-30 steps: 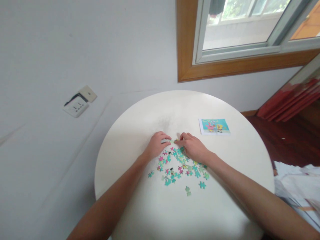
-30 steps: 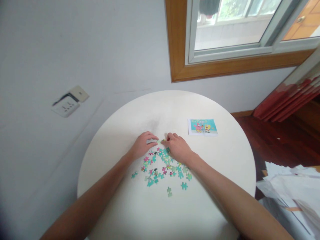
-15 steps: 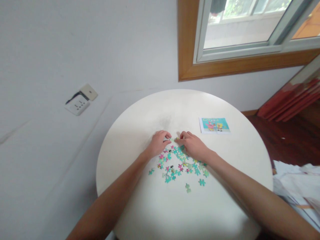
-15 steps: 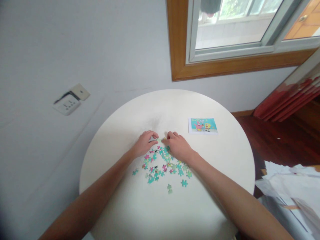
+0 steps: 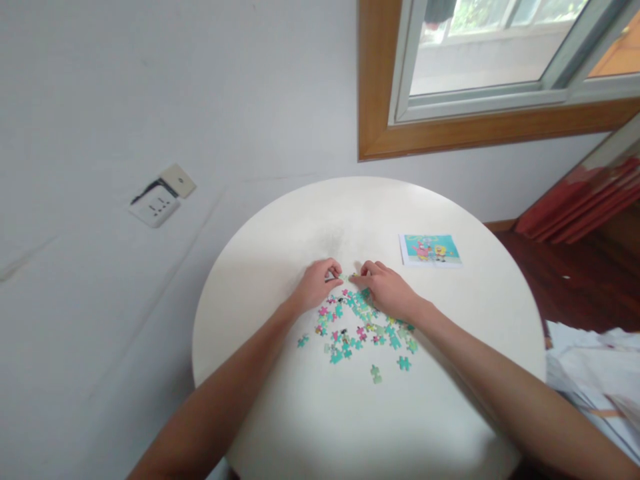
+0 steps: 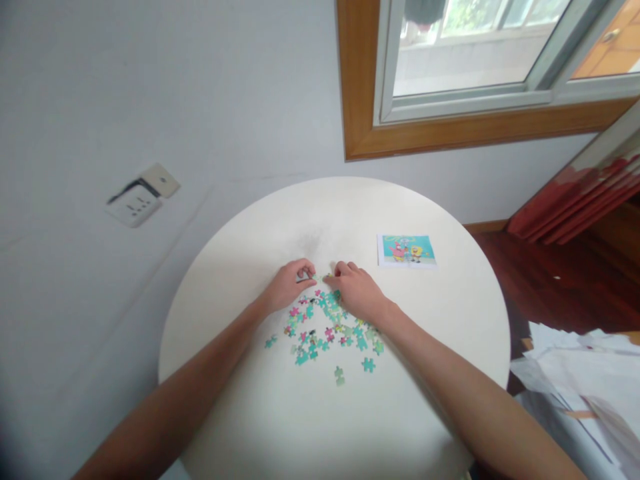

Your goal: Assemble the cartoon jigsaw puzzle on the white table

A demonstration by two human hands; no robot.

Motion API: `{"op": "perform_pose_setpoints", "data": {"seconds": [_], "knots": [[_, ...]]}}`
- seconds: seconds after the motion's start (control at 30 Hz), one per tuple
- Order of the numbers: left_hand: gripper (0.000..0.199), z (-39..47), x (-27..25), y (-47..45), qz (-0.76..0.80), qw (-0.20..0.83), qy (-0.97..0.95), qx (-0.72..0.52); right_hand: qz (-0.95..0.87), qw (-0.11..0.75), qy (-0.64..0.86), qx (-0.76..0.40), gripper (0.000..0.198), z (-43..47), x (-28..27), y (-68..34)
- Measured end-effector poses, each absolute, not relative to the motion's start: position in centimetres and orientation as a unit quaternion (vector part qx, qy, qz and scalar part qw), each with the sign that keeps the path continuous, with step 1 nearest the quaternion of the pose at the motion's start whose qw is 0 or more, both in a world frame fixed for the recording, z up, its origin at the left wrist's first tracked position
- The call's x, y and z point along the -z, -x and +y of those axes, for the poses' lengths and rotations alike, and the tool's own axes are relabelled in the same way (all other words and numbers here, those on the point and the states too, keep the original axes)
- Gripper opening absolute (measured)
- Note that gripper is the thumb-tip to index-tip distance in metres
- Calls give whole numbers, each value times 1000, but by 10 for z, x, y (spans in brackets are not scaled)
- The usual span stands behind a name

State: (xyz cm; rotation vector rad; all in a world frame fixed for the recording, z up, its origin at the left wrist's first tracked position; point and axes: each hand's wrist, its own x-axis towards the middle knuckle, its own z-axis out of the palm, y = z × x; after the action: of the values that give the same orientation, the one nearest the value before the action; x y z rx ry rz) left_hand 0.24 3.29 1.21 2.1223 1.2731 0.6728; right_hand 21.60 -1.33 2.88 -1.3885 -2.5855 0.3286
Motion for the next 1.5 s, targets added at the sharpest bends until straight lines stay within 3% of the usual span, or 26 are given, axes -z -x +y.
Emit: {"op": "perform_pose_setpoints", "data": {"seconds": [0.3,0.8,1.17,1.5], "knots": [[7,35,-11,2,477,332,-771,-260,-872,110,462,-116,44,-13,-27,-218],[11,34,-10,0,495,323,-761,-268,-853,195,453,-169,59,-10,-15,-225],[12,38,-7,4,502,329,-750,-279,-782,285,530,-164,34,-4,-20,-236],[13,42,-7,10,499,325,-752,-282,-706,371,589,-133,32,16,-19,-274]]}}
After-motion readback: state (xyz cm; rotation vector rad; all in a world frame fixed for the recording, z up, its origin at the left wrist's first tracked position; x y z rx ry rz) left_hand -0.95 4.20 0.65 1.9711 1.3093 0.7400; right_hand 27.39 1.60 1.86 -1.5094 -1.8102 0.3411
